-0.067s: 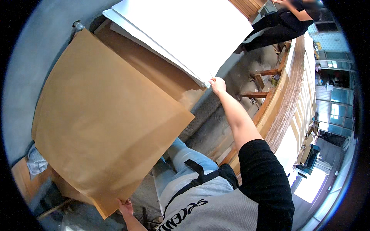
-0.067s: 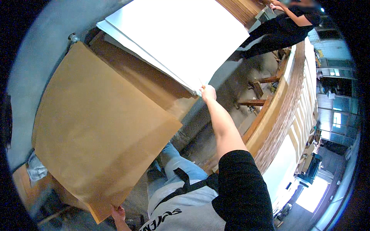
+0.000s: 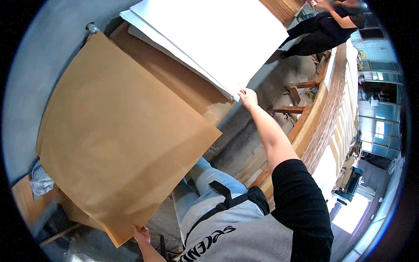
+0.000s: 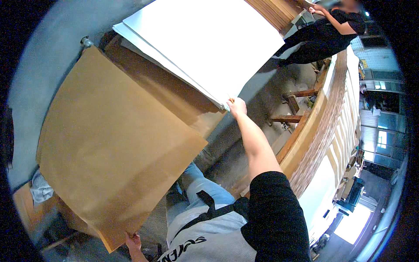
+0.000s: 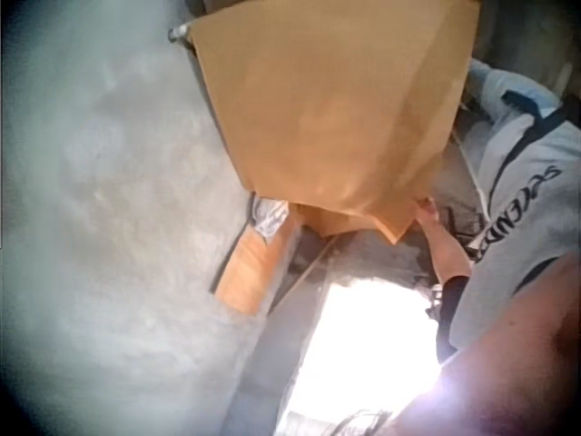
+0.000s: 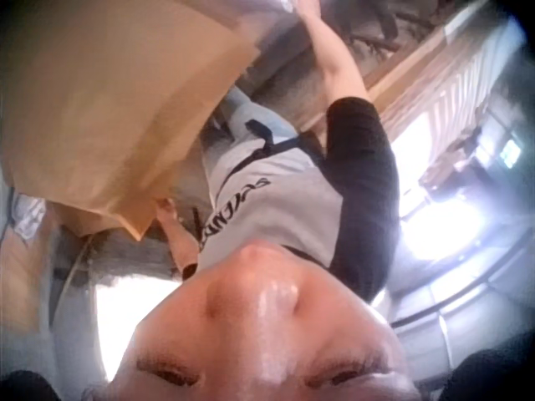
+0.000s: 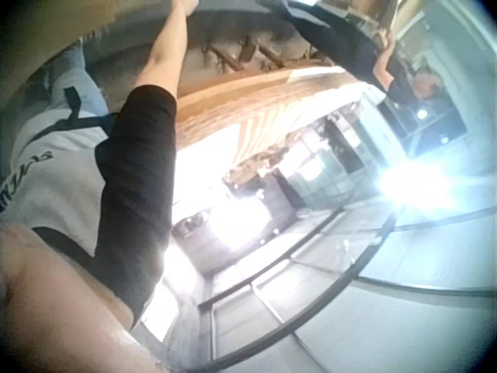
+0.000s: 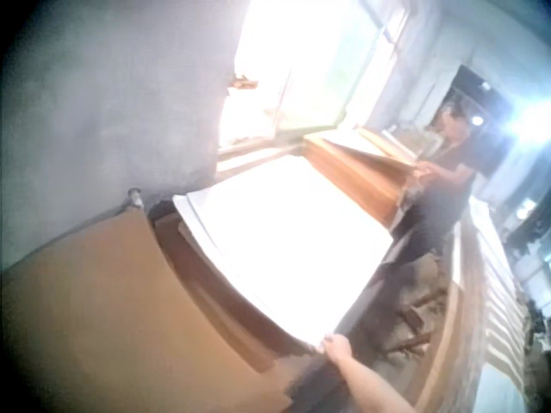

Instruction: The person repeatedly picks up large flat sheets from a stack, flips them over, and places them onto a workbench. The sheets alternate between white and brown surfaces. The person uses a thin stick to assist in handling the sheets.

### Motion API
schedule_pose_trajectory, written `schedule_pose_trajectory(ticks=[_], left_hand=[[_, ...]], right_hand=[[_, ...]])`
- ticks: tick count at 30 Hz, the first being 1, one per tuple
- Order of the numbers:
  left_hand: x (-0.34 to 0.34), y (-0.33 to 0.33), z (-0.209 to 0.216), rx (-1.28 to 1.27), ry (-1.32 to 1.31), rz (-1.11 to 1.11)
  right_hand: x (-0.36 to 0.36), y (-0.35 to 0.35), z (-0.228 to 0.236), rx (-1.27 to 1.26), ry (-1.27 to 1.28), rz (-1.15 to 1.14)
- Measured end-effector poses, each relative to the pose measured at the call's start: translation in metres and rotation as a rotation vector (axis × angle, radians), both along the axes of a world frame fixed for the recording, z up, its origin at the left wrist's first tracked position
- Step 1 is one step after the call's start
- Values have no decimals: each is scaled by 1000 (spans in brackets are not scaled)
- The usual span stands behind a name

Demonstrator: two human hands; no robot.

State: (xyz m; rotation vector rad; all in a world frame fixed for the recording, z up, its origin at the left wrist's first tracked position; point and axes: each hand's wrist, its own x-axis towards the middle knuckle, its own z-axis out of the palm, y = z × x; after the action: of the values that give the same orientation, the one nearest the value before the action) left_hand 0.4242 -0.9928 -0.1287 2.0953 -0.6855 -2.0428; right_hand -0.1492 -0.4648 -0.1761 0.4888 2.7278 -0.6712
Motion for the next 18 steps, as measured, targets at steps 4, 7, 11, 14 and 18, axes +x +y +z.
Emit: schedule_pose_trajectory(ticks=[4, 7, 11, 14, 18], left_hand=[[-5, 3, 2, -11, -31, 28], [-3, 5, 3, -20, -33, 32], [5, 6, 0, -38, 14, 36], [-4, 8, 2, -36, -1, 17], [-15, 15, 7, -59, -13, 22]], right_hand=[[4, 0, 2, 19, -33, 138], [-2, 1, 0, 108, -87, 108], [-9, 3, 1, 59, -145, 81], [-14, 23, -8, -87, -104, 49], [-24, 36, -5, -146, -72, -18]])
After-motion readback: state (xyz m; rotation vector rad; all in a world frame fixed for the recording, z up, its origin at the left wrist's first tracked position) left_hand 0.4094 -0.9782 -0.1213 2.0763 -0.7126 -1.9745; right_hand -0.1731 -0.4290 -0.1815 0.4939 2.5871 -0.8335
